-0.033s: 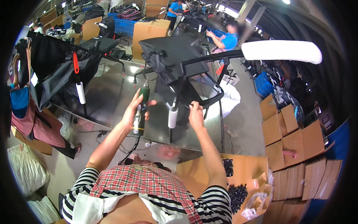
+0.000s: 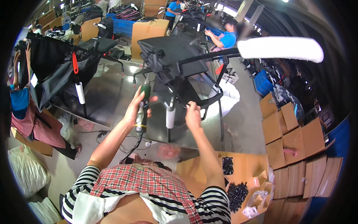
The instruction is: The person uses a cordless electric screwdriver to attach black fabric seat covers to metal stroller frames on a factory assembly line. They repeatedly pick up stroller frames, align the fabric, and drive screws into the frame joints to secure the covers.
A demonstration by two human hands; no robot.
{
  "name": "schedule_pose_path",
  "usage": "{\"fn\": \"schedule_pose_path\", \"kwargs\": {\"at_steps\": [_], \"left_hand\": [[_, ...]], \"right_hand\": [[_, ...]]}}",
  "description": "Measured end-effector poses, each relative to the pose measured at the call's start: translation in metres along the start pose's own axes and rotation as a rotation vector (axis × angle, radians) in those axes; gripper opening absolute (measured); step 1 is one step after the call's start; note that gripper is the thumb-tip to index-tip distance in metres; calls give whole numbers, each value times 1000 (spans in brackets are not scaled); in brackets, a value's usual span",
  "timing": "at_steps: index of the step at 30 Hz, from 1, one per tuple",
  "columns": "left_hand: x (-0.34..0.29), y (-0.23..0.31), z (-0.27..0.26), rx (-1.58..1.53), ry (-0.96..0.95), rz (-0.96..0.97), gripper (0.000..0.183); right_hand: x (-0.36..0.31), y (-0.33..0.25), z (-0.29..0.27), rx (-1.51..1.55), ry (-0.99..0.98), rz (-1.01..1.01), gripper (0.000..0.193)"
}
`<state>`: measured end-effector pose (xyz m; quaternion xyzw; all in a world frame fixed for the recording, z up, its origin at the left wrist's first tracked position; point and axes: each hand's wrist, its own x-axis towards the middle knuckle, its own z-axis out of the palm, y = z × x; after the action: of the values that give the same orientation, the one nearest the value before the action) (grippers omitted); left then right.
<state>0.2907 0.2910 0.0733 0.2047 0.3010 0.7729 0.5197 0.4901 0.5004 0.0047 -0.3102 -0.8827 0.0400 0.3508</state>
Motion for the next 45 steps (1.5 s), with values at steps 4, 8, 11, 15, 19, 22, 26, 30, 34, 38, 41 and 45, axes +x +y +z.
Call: {"fn": "schedule_pose_path", "kwargs": {"at_steps": [4, 8, 11, 15, 19, 22, 26, 30, 34, 38, 41, 45], "left_hand": [[35, -42, 38, -108, 132, 100, 74], [66, -65, 47, -178, 223, 215, 60], [95, -78, 58, -216, 155, 159, 57], [118, -118, 87, -161, 236, 138, 58], [131, -134, 102, -186, 283, 137, 43], [136, -126, 113, -181, 339, 77, 48], [137, -119, 106, -95, 266, 70, 36], [128, -97, 74, -110, 174, -10, 32], [130, -89, 71, -104, 212, -13, 30], [147, -90, 87, -58, 267, -18, 32], [160, -88, 98, 23, 309, 4, 39], [192, -87, 92, 13, 313, -63, 47]], "right_hand": [[-16, -33, -7, 5, 28, -79, 18], [3, 4, -38, 1, -46, -105, 18], [17, 68, -44, 0, -41, -30, 19], [10, 95, -31, 26, 99, -2, 19], [-4, 78, -32, 59, 40, 101, 22], [-5, 69, -36, 16, 15, 123, 24], [-6, 57, -42, -29, -7, 131, 22], [-10, 62, -56, -26, 28, -24, 20], [20, 120, -56, 5, 58, 24, 21], [34, 156, -43, 59, 8, 119, 18], [39, 160, -37, 50, 56, 125, 21], [39, 150, -28, 24, 77, 160, 22]]}}
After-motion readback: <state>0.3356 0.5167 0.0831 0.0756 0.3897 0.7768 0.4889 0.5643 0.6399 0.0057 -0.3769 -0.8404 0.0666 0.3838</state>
